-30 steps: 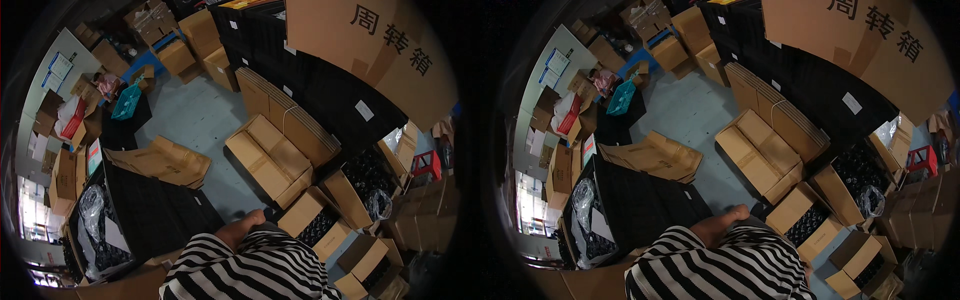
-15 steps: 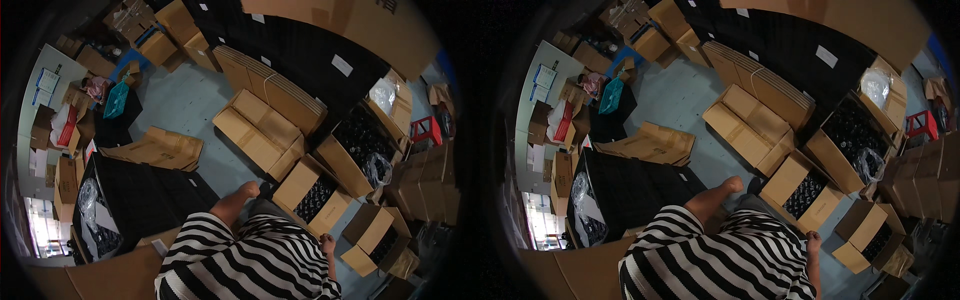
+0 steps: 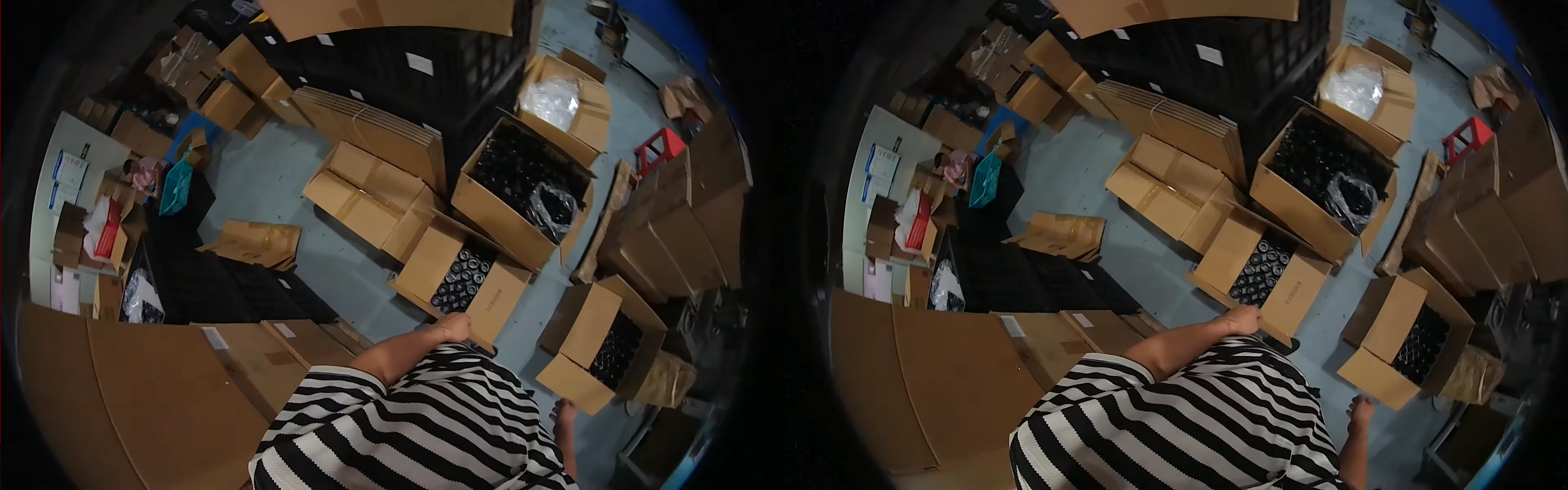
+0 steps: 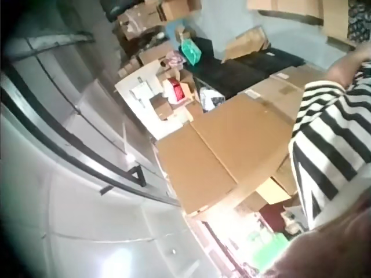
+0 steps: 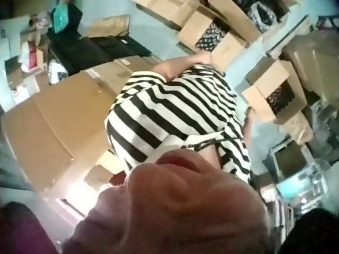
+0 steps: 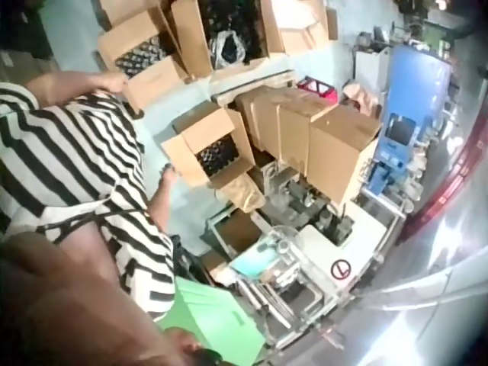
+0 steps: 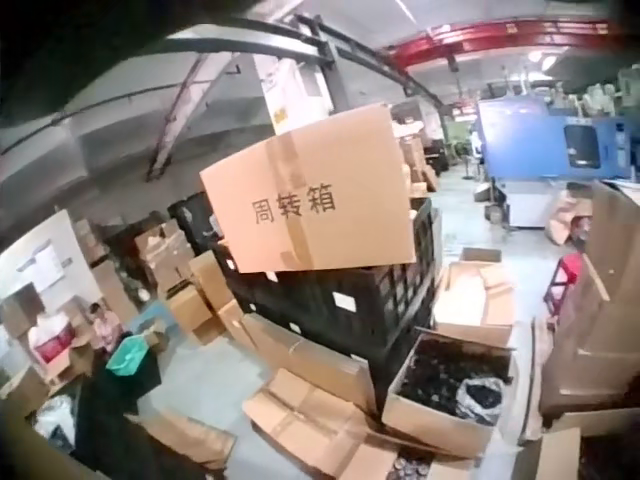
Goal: The person trims plastic parts using pliers, arranges them inside cardboard boxes by hand, and opens an injection molding machine to extract and trim newly molded parts.
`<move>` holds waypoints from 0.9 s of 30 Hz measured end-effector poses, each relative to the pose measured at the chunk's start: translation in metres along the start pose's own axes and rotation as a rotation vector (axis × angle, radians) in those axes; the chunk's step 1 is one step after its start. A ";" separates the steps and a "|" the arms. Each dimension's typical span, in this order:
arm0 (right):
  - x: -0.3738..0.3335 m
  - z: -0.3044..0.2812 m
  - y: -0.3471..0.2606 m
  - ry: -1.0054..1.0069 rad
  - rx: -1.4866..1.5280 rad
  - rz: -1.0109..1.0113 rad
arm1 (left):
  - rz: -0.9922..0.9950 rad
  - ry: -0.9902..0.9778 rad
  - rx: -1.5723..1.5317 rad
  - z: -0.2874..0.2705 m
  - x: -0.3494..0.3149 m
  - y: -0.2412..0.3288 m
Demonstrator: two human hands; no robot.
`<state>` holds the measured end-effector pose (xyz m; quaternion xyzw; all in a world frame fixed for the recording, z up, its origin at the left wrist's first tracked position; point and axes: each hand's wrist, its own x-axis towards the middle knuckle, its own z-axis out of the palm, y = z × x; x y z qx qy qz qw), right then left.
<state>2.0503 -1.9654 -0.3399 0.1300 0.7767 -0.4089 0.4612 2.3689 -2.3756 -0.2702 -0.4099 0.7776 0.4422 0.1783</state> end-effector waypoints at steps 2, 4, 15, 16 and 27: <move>-0.056 0.000 -0.007 0.209 0.091 -0.019 | 0.131 -0.035 0.034 0.007 0.017 0.028; -0.085 0.024 -0.010 0.201 0.059 0.005 | 0.199 -0.052 0.049 0.021 0.041 0.023; -0.108 0.030 0.060 0.124 -0.219 0.028 | -0.156 -0.043 0.209 -0.008 0.062 -0.092; -0.106 0.013 0.054 0.090 -0.292 0.047 | -0.224 -0.038 0.192 -0.008 0.054 -0.098; -0.020 -0.142 0.067 -0.036 -0.099 0.009 | 0.035 0.004 0.098 0.171 0.011 -0.054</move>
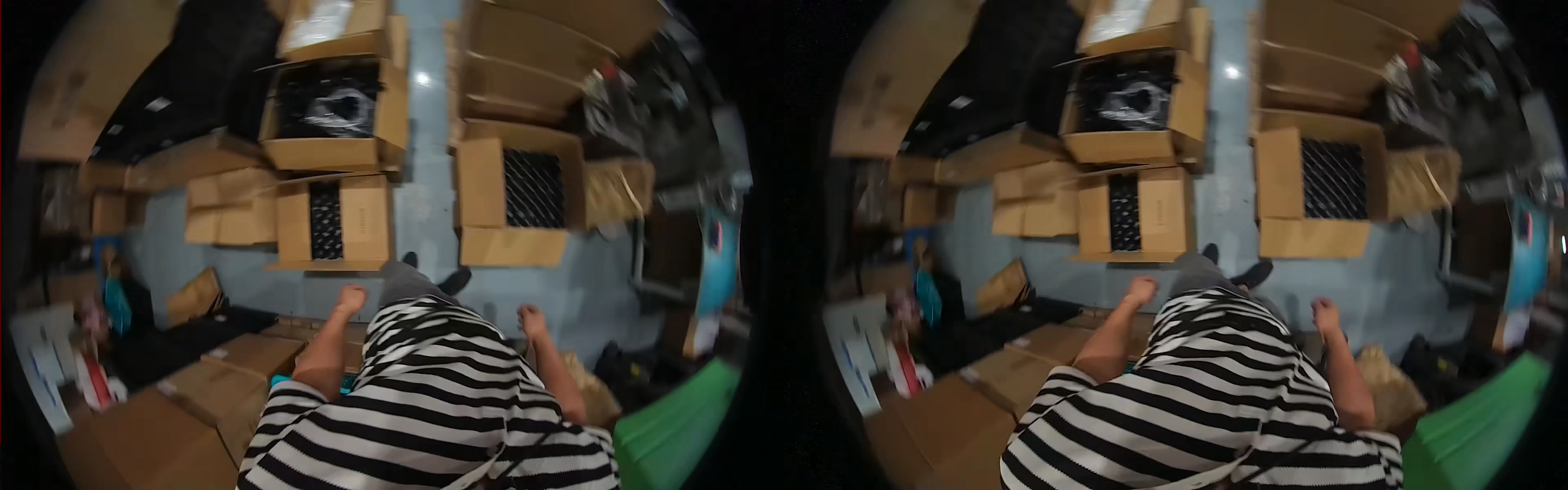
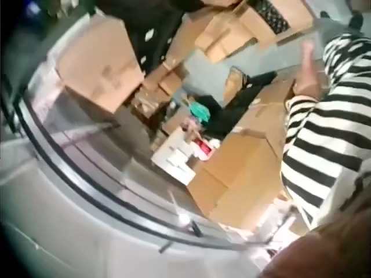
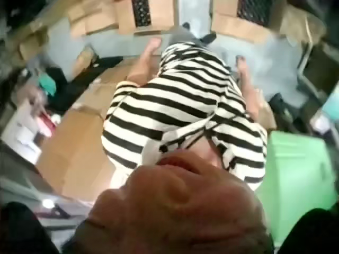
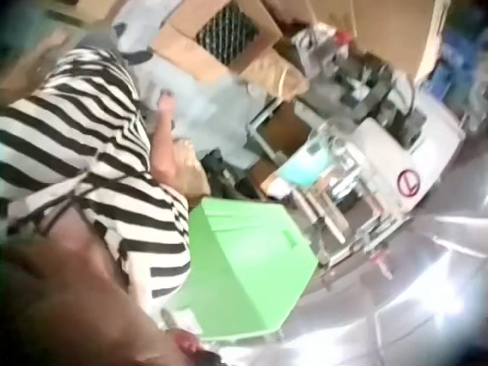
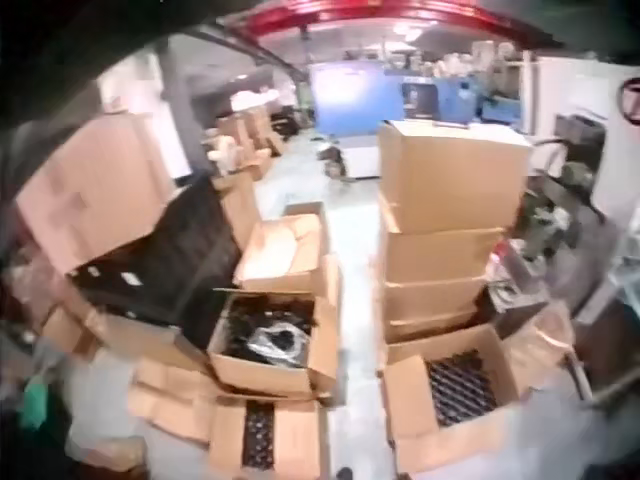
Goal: The person trims plastic parts using pliers, arranges them inside cardboard boxes by hand, and opens an injection molding machine to extract and trim newly molded parts.
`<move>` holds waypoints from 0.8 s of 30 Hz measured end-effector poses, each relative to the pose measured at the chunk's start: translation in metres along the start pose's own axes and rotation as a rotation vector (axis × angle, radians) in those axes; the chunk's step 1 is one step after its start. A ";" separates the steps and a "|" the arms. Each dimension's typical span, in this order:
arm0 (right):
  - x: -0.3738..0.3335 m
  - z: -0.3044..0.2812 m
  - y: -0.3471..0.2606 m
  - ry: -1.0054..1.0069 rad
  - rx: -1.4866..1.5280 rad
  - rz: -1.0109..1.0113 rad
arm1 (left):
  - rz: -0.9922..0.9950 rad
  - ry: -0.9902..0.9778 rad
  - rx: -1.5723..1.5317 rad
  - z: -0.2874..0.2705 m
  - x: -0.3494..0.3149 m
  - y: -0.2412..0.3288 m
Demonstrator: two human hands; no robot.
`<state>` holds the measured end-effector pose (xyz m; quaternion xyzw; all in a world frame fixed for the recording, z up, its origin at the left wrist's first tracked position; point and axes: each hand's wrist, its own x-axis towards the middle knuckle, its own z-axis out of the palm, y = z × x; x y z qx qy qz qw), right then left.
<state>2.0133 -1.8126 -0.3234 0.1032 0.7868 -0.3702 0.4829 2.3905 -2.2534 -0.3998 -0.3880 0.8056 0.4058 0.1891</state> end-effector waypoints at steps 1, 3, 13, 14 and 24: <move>-0.009 -0.024 0.012 0.046 0.019 -0.012 | -0.158 0.177 -0.004 0.018 0.015 0.060; -0.011 -0.057 0.035 0.108 0.058 -0.015 | -0.234 -0.117 -0.094 0.000 0.040 0.146; 0.110 -0.188 0.057 -0.766 0.541 -0.217 | -0.195 0.147 -0.057 -0.008 0.100 0.310; 0.115 -0.199 0.068 -0.877 0.665 -0.189 | -0.145 0.188 -0.107 -0.010 0.102 0.331; 0.054 -0.324 0.074 0.263 -0.140 -0.193 | 0.265 -0.206 0.009 0.147 0.115 0.265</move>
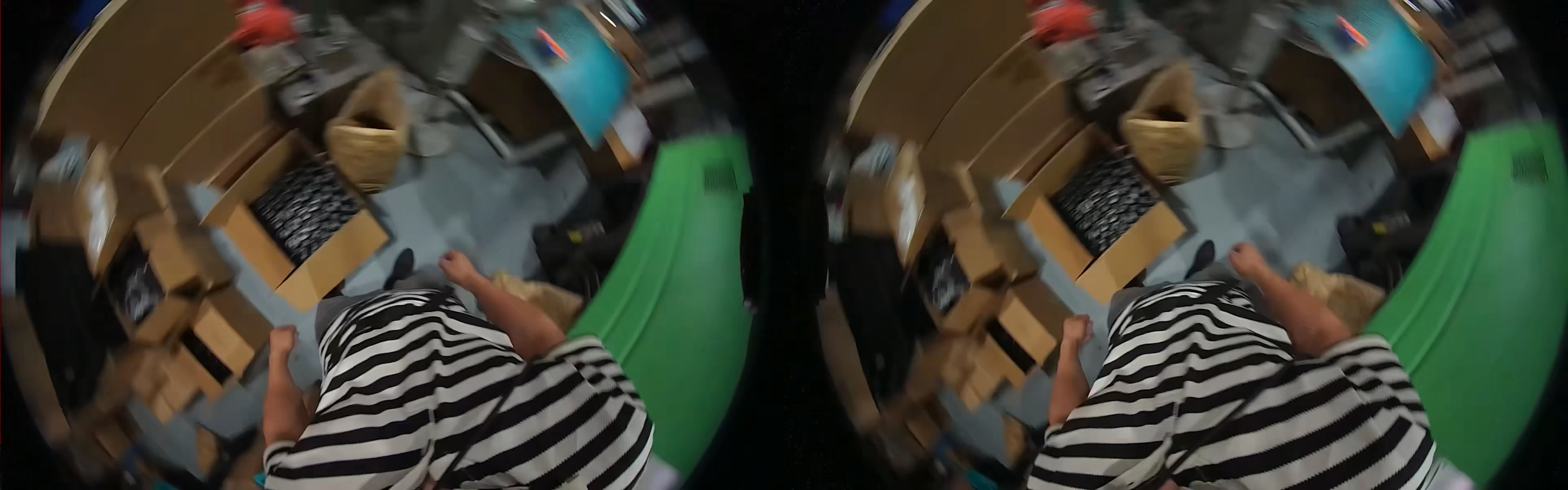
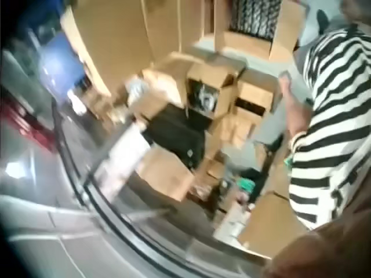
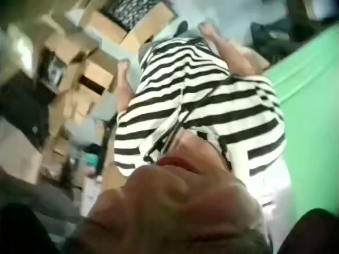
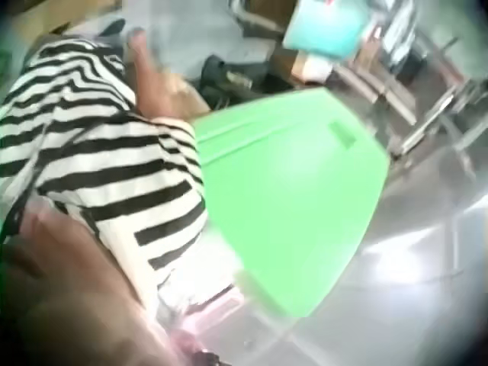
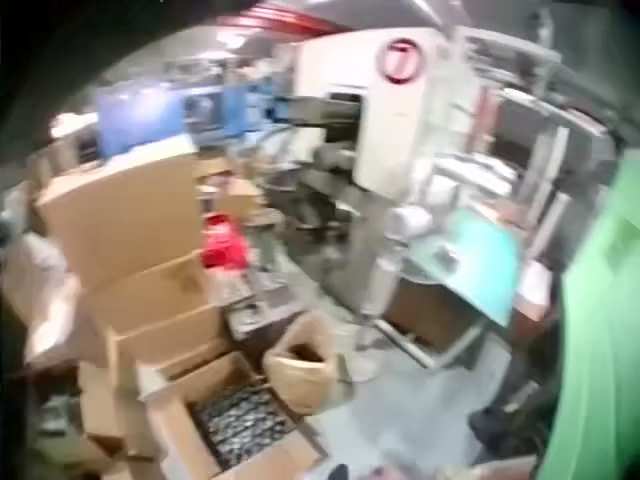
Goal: The person trims plastic parts using pliers, arranges them inside cardboard boxes by hand, and opens an injection molding machine to extract and trim newly molded parts.
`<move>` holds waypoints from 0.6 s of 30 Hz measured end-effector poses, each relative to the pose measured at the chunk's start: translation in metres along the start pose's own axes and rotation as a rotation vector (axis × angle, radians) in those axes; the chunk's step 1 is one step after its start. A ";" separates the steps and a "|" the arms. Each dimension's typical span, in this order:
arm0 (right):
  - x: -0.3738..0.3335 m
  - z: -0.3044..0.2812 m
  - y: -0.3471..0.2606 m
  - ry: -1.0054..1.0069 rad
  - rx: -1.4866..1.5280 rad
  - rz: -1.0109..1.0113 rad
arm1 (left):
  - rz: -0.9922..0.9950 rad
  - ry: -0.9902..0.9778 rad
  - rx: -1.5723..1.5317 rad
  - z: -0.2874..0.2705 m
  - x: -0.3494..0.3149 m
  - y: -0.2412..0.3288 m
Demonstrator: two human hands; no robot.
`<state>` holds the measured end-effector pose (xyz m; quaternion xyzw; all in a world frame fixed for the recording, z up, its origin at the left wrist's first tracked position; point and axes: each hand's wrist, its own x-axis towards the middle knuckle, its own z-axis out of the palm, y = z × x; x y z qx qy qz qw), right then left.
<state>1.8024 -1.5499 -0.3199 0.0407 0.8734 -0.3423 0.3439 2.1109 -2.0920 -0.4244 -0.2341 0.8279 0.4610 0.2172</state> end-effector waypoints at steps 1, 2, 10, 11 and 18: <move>-0.007 -0.013 0.042 0.110 -0.101 0.060 | -0.526 0.023 -0.506 0.012 0.012 0.153; -0.005 -0.026 0.043 0.068 -0.086 0.163 | -0.513 0.001 -0.499 0.015 0.015 0.192; -0.052 -0.060 0.109 0.460 0.240 0.408 | -0.332 -0.288 0.026 0.034 0.170 0.360; -0.058 -0.059 0.112 0.468 0.219 0.433 | -0.252 -0.342 0.121 0.032 0.191 0.386; -0.020 -0.145 0.186 0.613 0.258 0.561 | 0.215 -0.286 -0.032 0.152 0.225 0.682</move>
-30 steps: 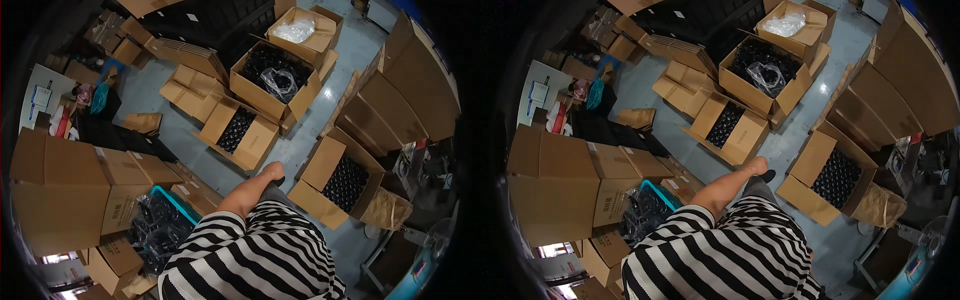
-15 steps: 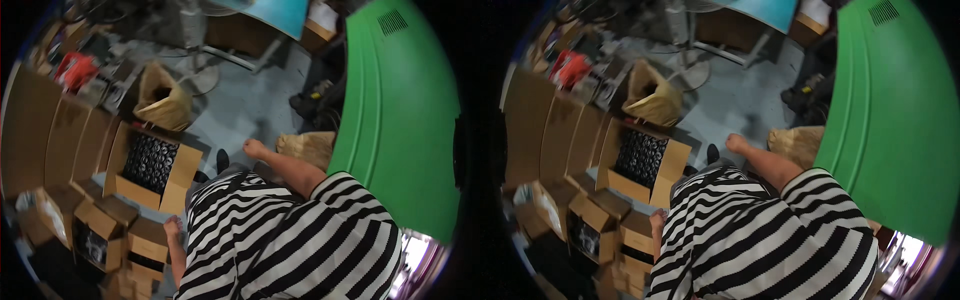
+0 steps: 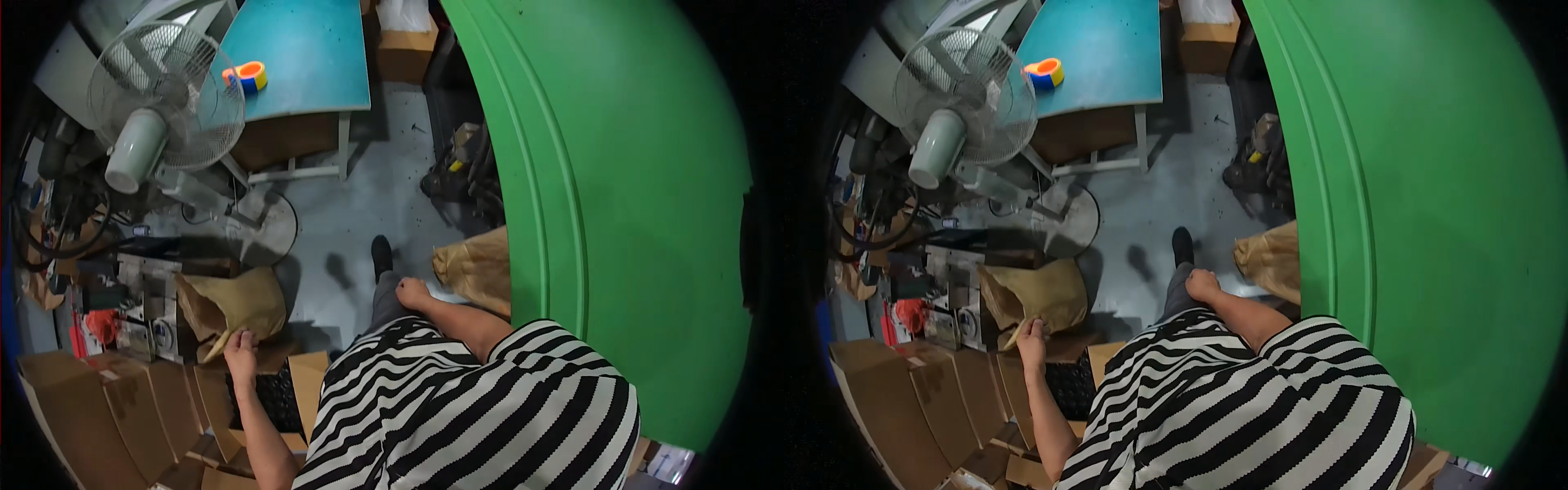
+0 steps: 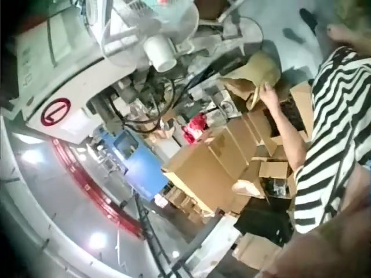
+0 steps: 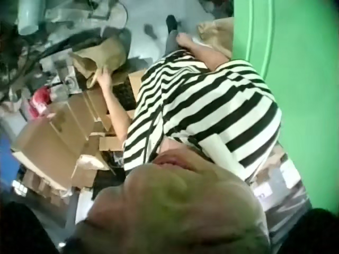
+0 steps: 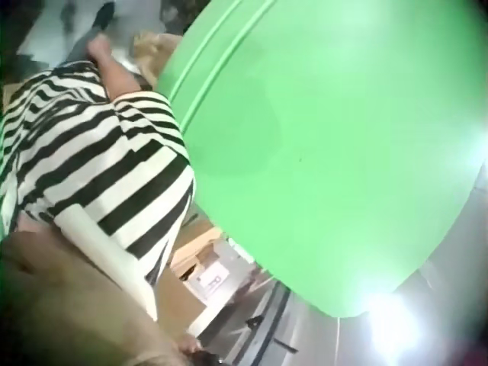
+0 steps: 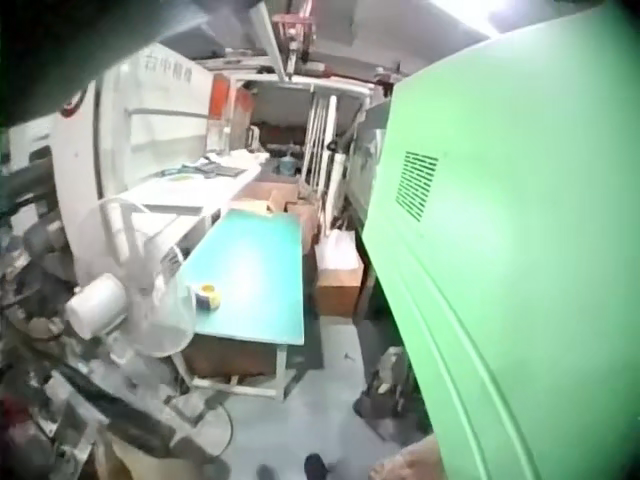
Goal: The person trims plastic parts using pliers, arranges them inside cardboard boxes by hand, and opens an injection molding machine to extract and trim newly molded parts.
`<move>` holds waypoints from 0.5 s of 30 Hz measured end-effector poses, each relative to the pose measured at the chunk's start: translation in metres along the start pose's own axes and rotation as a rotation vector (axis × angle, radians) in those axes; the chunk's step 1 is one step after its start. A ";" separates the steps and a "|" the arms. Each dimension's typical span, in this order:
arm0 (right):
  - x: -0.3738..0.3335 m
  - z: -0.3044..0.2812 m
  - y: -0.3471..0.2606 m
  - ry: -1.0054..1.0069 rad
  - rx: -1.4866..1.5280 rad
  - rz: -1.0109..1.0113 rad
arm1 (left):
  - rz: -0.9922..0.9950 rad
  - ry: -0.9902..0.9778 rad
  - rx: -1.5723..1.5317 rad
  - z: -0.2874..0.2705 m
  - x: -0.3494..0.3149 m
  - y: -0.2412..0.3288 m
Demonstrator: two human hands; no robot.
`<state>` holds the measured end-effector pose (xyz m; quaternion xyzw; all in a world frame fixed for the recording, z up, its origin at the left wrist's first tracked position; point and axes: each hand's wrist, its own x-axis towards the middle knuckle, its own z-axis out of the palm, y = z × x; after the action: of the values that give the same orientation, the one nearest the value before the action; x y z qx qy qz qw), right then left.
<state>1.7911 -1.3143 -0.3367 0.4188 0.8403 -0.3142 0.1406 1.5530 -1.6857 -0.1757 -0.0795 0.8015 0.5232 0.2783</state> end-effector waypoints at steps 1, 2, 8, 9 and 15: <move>0.025 -0.015 -0.007 -0.021 -0.004 -0.004 | 0.072 0.015 -0.057 0.022 0.013 0.026; 0.047 -0.029 -0.008 -0.045 -0.008 0.003 | 0.084 0.021 -0.064 0.049 0.026 0.052; 0.224 -0.155 -0.061 0.093 0.215 0.045 | 0.237 -0.037 -0.034 0.166 0.067 0.110; 0.256 -0.183 -0.085 0.229 0.337 -0.003 | 0.189 -0.024 -0.017 0.179 0.071 0.110; 0.269 -0.453 -0.324 0.497 1.064 -1.047 | 0.070 0.086 0.319 0.233 0.098 0.075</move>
<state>1.3830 -1.0025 0.0071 0.0375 0.6719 -0.5967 -0.4371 1.5246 -1.4309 -0.2379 -0.0284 0.8878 0.3950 0.2344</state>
